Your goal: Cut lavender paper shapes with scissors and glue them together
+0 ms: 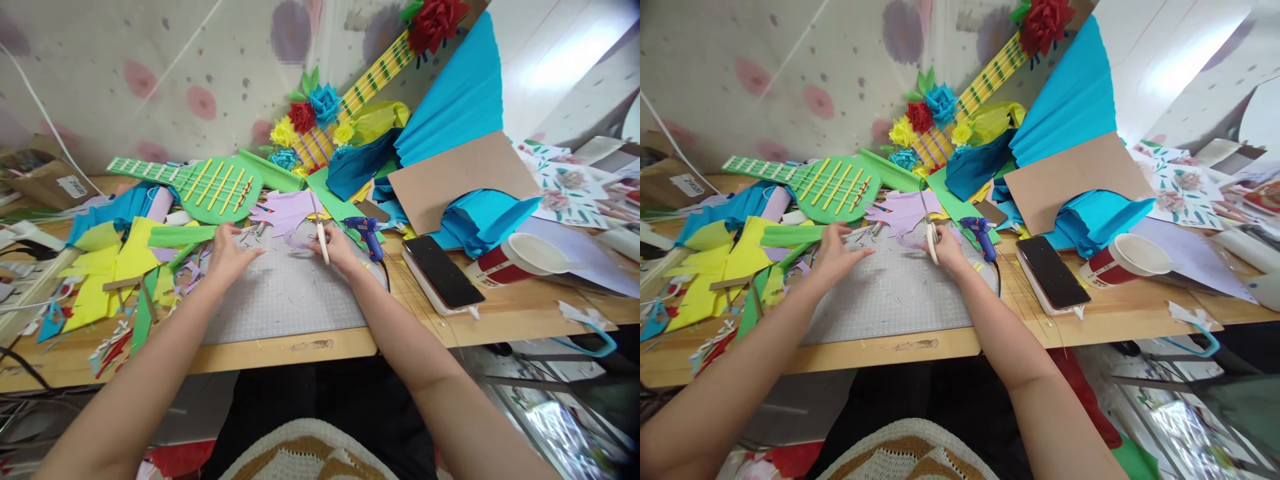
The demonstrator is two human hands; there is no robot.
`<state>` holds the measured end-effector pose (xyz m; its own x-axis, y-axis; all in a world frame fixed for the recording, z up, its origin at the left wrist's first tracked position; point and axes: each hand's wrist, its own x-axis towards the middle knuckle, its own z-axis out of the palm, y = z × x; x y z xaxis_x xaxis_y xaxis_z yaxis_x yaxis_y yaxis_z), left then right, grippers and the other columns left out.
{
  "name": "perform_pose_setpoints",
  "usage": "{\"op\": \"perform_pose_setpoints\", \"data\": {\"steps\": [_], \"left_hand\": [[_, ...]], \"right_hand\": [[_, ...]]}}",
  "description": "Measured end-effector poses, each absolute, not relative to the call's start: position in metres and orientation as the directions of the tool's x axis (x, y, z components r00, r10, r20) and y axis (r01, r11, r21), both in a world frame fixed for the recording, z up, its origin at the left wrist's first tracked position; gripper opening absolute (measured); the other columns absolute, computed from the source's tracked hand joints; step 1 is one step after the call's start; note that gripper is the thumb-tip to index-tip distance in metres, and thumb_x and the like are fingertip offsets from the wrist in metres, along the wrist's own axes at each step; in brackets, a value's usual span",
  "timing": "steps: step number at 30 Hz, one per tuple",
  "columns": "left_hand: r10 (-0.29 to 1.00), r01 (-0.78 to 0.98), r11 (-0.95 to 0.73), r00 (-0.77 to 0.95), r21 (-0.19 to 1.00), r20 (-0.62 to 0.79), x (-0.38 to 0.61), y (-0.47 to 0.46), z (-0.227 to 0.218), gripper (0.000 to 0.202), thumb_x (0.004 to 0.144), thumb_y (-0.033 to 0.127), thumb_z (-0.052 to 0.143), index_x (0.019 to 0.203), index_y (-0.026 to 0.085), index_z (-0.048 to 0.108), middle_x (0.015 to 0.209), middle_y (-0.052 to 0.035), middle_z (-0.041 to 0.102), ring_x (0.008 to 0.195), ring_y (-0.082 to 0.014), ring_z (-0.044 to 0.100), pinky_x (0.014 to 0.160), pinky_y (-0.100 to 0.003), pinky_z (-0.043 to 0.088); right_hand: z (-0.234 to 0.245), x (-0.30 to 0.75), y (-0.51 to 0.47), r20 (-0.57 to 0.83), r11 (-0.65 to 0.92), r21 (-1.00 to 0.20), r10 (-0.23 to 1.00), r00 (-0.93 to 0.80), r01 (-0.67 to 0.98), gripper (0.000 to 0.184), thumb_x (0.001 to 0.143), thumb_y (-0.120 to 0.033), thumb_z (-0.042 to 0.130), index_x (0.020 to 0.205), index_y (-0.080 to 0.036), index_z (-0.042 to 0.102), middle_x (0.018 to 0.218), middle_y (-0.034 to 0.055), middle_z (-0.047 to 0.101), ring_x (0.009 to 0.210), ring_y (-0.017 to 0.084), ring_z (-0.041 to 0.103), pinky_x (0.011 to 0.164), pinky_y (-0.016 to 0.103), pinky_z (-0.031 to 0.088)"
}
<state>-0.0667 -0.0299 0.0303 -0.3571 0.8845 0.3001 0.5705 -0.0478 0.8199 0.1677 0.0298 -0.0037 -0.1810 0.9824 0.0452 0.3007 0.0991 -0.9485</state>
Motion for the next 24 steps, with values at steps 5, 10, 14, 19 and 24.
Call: {"op": "perform_pose_setpoints", "data": {"steps": [5, 10, 14, 19, 24], "left_hand": [[0.973, -0.090, 0.203, -0.097, 0.975, -0.211, -0.012, -0.015, 0.018, 0.025, 0.067, 0.021, 0.067, 0.087, 0.013, 0.054, 0.087, -0.0086, 0.061, 0.073, -0.0153, 0.064, 0.073, -0.035, 0.052], [0.982, -0.238, 0.160, -0.064, 0.958, -0.180, -0.013, -0.016, 0.002, 0.013, 0.068, 0.019, 0.065, 0.075, 0.013, 0.056, 0.064, -0.0011, 0.061, 0.059, -0.0111, 0.062, 0.065, -0.027, 0.054], [0.984, -0.322, 0.152, -0.042, 0.934, -0.174, -0.025, -0.020, 0.005, 0.015, 0.066, 0.021, 0.065, 0.077, 0.013, 0.059, 0.059, 0.0008, 0.060, 0.051, -0.0086, 0.057, 0.057, -0.026, 0.054], [0.986, -0.408, 0.110, -0.073, 0.906, -0.152, -0.032, -0.023, 0.016, 0.020, 0.063, 0.019, 0.067, 0.077, 0.017, 0.054, 0.061, 0.0033, 0.058, 0.053, -0.0095, 0.058, 0.048, -0.021, 0.051], [0.990, -0.434, 0.109, -0.034, 0.894, -0.137, -0.039, -0.023, 0.016, 0.025, 0.062, 0.022, 0.070, 0.077, 0.017, 0.050, 0.065, 0.0031, 0.060, 0.060, -0.0114, 0.062, 0.053, -0.023, 0.054]], "right_hand": [[0.001, 0.165, 0.025, -0.020, 0.041, -0.971, 0.968, -0.251, 0.237, 0.040, 0.050, -0.037, 0.072, 0.072, -0.021, 0.043, 0.063, -0.0047, 0.054, 0.051, 0.010, 0.048, 0.049, 0.024, 0.037], [0.009, 0.169, 0.022, 0.007, 0.119, -0.947, 0.936, -0.352, 0.300, 0.037, 0.057, -0.045, 0.068, 0.072, -0.021, 0.043, 0.060, -0.0055, 0.047, 0.053, 0.010, 0.045, 0.049, 0.023, 0.033], [0.018, 0.182, 0.023, 0.191, 0.317, -0.816, 0.937, -0.292, 0.483, 0.035, 0.064, -0.048, 0.063, 0.066, -0.020, 0.042, 0.063, -0.0042, 0.044, 0.059, 0.010, 0.039, 0.053, 0.023, 0.028], [0.024, 0.191, 0.023, 0.204, 0.402, -0.724, 0.902, -0.382, 0.561, 0.034, 0.064, -0.049, 0.062, 0.063, -0.019, 0.046, 0.060, -0.0038, 0.043, 0.058, 0.010, 0.037, 0.054, 0.023, 0.025], [0.022, 0.189, 0.019, 0.131, 0.486, -0.616, 0.839, -0.528, 0.620, 0.033, 0.066, -0.049, 0.060, 0.064, -0.019, 0.048, 0.056, -0.0045, 0.041, 0.056, 0.009, 0.033, 0.053, 0.023, 0.022]]}}
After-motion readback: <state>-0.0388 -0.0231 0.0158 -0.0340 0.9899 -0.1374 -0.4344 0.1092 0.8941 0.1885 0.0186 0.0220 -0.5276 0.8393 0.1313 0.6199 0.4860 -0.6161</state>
